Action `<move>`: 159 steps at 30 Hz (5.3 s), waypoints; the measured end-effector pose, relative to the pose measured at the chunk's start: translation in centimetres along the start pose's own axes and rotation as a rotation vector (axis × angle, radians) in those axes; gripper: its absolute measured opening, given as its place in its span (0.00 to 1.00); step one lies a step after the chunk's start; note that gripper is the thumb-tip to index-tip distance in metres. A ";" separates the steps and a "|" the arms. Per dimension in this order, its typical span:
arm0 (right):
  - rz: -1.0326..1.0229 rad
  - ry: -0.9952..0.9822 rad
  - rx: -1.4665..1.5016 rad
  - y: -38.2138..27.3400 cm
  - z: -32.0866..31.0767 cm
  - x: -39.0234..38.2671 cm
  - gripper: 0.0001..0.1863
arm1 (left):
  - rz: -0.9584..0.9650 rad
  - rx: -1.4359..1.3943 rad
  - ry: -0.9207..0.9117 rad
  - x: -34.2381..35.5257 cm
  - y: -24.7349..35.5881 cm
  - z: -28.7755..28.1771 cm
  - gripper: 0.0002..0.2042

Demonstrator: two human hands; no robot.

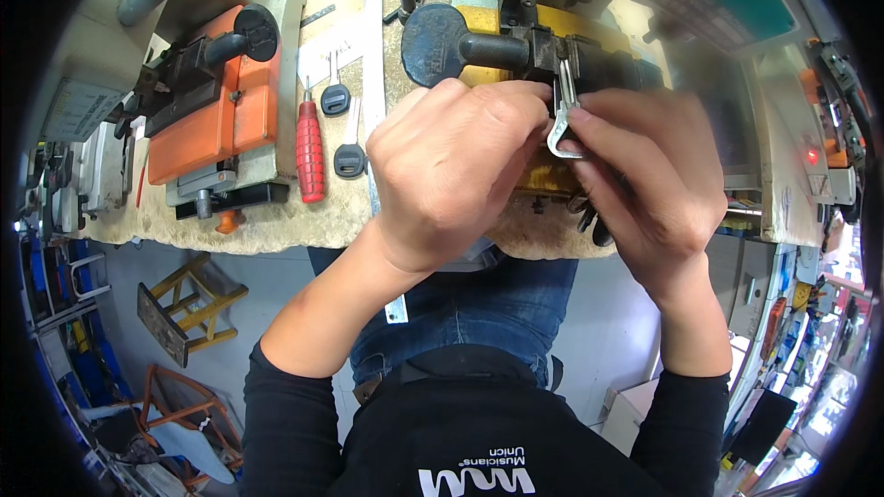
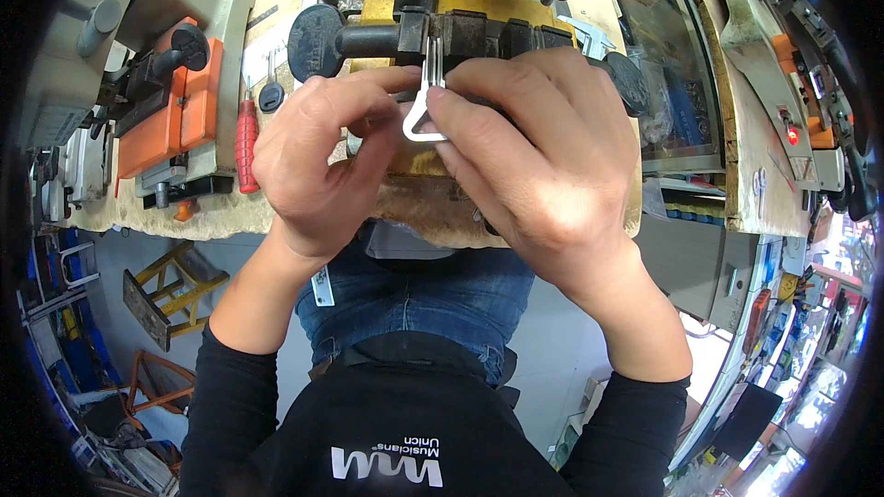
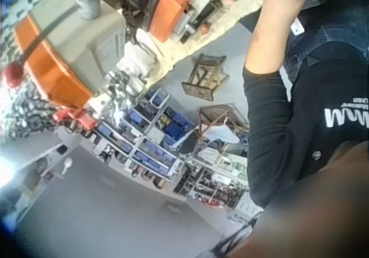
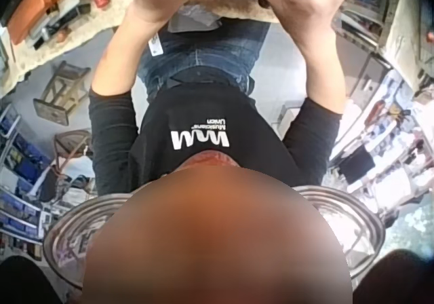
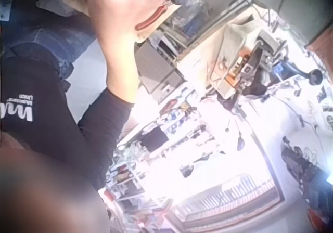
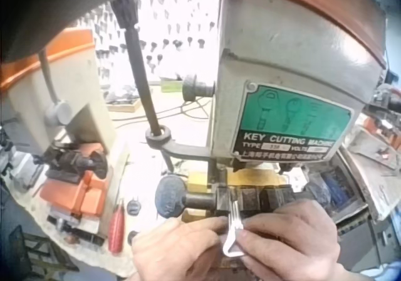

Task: The person uses a key cutting machine to duplicate keys. They secure a key in the machine's vise, align it with the cutting wheel, and operate the lever to cut the key profile. The person repeats this process for multiple keys, adjusting the machine and handling the keys between cuts.

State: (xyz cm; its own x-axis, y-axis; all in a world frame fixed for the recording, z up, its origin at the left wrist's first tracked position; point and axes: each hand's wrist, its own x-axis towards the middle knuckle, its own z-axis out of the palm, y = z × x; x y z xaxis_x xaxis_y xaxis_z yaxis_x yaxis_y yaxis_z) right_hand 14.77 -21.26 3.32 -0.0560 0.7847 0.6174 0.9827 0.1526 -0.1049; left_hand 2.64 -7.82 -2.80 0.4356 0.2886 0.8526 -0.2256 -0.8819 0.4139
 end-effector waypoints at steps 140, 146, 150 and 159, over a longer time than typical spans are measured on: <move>0.321 -0.194 0.259 1.0 -1.3 1.1 0.39 | -0.800 -0.499 -0.411 2.7 -5.4 -5.7 0.26; 0.340 -0.200 0.223 1.2 -1.2 1.1 0.34 | -0.675 -0.437 -0.422 2.5 -5.4 -4.9 0.27; 0.302 -0.201 0.202 1.3 -1.0 1.1 0.28 | -0.490 -0.373 -0.432 2.4 -5.1 -4.8 0.25; 0.173 -0.214 0.091 1.1 -1.2 1.5 0.22 | -0.144 -0.070 -0.514 3.6 -5.9 -5.2 0.16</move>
State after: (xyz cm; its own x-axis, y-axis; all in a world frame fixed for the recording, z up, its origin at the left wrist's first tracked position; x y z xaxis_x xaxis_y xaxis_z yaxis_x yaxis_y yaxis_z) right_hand 16.01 -20.63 5.09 0.0655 0.9113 0.4065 0.9615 0.0514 -0.2700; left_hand 1.04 0.37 -0.57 0.8329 0.1693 0.5270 -0.1825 -0.8148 0.5503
